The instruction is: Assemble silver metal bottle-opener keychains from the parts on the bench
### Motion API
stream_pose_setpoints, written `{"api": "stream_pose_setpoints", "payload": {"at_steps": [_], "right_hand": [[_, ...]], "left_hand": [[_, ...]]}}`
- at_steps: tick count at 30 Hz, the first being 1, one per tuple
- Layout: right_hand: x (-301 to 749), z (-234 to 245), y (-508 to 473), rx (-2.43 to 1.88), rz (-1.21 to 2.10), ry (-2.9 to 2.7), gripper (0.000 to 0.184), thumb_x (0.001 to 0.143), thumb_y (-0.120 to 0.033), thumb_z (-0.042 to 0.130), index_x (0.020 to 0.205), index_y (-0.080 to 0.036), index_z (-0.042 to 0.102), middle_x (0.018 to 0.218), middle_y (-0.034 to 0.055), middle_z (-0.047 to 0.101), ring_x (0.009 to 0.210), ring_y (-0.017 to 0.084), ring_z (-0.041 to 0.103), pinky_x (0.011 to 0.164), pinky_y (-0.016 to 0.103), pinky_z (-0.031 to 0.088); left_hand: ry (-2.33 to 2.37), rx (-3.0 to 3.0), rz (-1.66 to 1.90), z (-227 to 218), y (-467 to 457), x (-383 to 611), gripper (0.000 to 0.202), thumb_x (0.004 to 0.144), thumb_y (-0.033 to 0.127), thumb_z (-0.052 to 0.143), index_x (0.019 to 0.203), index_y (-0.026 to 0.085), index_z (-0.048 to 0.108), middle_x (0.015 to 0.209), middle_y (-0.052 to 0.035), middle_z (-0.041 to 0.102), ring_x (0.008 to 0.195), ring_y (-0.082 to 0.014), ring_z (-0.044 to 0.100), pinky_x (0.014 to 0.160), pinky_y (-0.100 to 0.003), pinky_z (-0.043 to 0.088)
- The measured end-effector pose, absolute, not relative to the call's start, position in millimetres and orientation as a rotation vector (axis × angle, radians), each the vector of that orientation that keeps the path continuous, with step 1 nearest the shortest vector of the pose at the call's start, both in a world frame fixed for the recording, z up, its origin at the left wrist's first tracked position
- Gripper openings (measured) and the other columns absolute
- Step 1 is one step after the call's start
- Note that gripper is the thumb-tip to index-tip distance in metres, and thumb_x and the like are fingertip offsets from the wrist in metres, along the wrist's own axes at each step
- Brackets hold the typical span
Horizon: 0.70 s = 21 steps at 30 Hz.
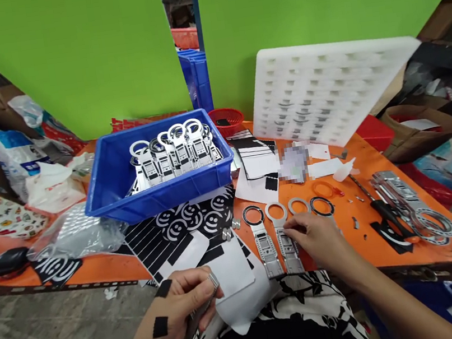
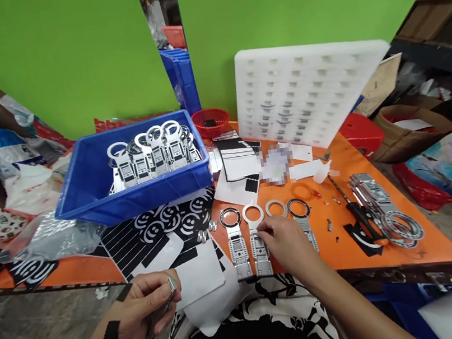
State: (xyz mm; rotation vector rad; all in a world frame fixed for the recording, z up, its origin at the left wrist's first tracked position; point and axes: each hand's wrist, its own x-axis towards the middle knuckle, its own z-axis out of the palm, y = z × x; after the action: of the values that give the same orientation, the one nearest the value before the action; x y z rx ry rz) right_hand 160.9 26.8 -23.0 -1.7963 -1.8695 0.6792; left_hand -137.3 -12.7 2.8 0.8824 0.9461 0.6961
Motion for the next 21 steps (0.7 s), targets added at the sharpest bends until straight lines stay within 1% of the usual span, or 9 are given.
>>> {"api": "stream_pose_setpoints", "payload": {"at_steps": [3, 7, 10, 13, 17, 21], "right_hand": [[160.3, -23.1, 27.3, -1.801, 0.685, -1.915, 0.019, 0.086, -0.022, 0.052, 0.081, -0.021, 0.070, 0.085, 0.0058, 0.072, 0.081, 0.022, 0.067, 0.074, 0.034, 0.048], [157.0, -21.3, 27.5, -1.844, 0.636, -1.984, 0.025, 0.090, -0.015, 0.046, 0.087, -0.019, 0.070, 0.092, 0.0080, 0.071, 0.085, 0.021, 0.066, 0.076, 0.032, 0.047], [154.8, -17.3, 29.6, -1.897, 0.619, -2.048, 0.024, 0.089, -0.011, 0.046, 0.085, -0.019, 0.068, 0.092, 0.0070, 0.070, 0.084, 0.020, 0.064, 0.074, 0.029, 0.045], [152.6, -12.3, 31.2, -1.951, 0.616, -2.127, 0.023, 0.090, -0.009, 0.044, 0.087, -0.018, 0.065, 0.092, 0.0073, 0.068, 0.084, 0.019, 0.062, 0.071, 0.027, 0.042], [149.7, -5.5, 34.6, -2.006, 0.642, -2.176, 0.021, 0.088, -0.006, 0.044, 0.086, -0.017, 0.062, 0.089, 0.0093, 0.068, 0.081, 0.019, 0.061, 0.064, 0.027, 0.036], [151.6, 3.4, 51.0, -2.042, 0.755, -2.210, 0.012, 0.084, -0.009, 0.053, 0.090, -0.018, 0.061, 0.088, 0.0092, 0.068, 0.084, 0.022, 0.061, 0.061, 0.027, 0.034]], "left_hand": [[0.941, 0.889, 0.678, -1.1, -12.5, -139.3, 0.037, 0.078, 0.047, 0.072, 0.068, 0.011, 0.069, 0.061, 0.0011, 0.048, 0.039, -0.0044, 0.042, 0.043, -0.021, 0.026], [0.944, 0.905, 0.656, -11.5, -12.7, -144.4, 0.037, 0.081, 0.048, 0.068, 0.070, 0.012, 0.069, 0.069, 0.0001, 0.051, 0.040, -0.0030, 0.041, 0.043, -0.021, 0.023], [0.937, 0.941, 0.620, -15.7, -11.3, -144.4, 0.037, 0.082, 0.048, 0.067, 0.072, 0.012, 0.069, 0.069, 0.0007, 0.050, 0.041, -0.0025, 0.040, 0.044, -0.021, 0.023], [0.934, 0.966, 0.582, -15.1, -10.5, -141.1, 0.038, 0.082, 0.049, 0.066, 0.072, 0.013, 0.070, 0.068, 0.0012, 0.049, 0.042, -0.0030, 0.041, 0.045, -0.022, 0.023], [0.948, 0.958, 0.580, -14.6, -11.7, -137.9, 0.040, 0.081, 0.051, 0.067, 0.071, 0.012, 0.070, 0.067, 0.0013, 0.048, 0.042, -0.0027, 0.039, 0.045, -0.022, 0.022], [0.959, 0.958, 0.581, -18.6, -13.6, -138.4, 0.039, 0.081, 0.050, 0.067, 0.070, 0.013, 0.069, 0.068, 0.0010, 0.050, 0.042, -0.0030, 0.040, 0.046, -0.022, 0.022]]}}
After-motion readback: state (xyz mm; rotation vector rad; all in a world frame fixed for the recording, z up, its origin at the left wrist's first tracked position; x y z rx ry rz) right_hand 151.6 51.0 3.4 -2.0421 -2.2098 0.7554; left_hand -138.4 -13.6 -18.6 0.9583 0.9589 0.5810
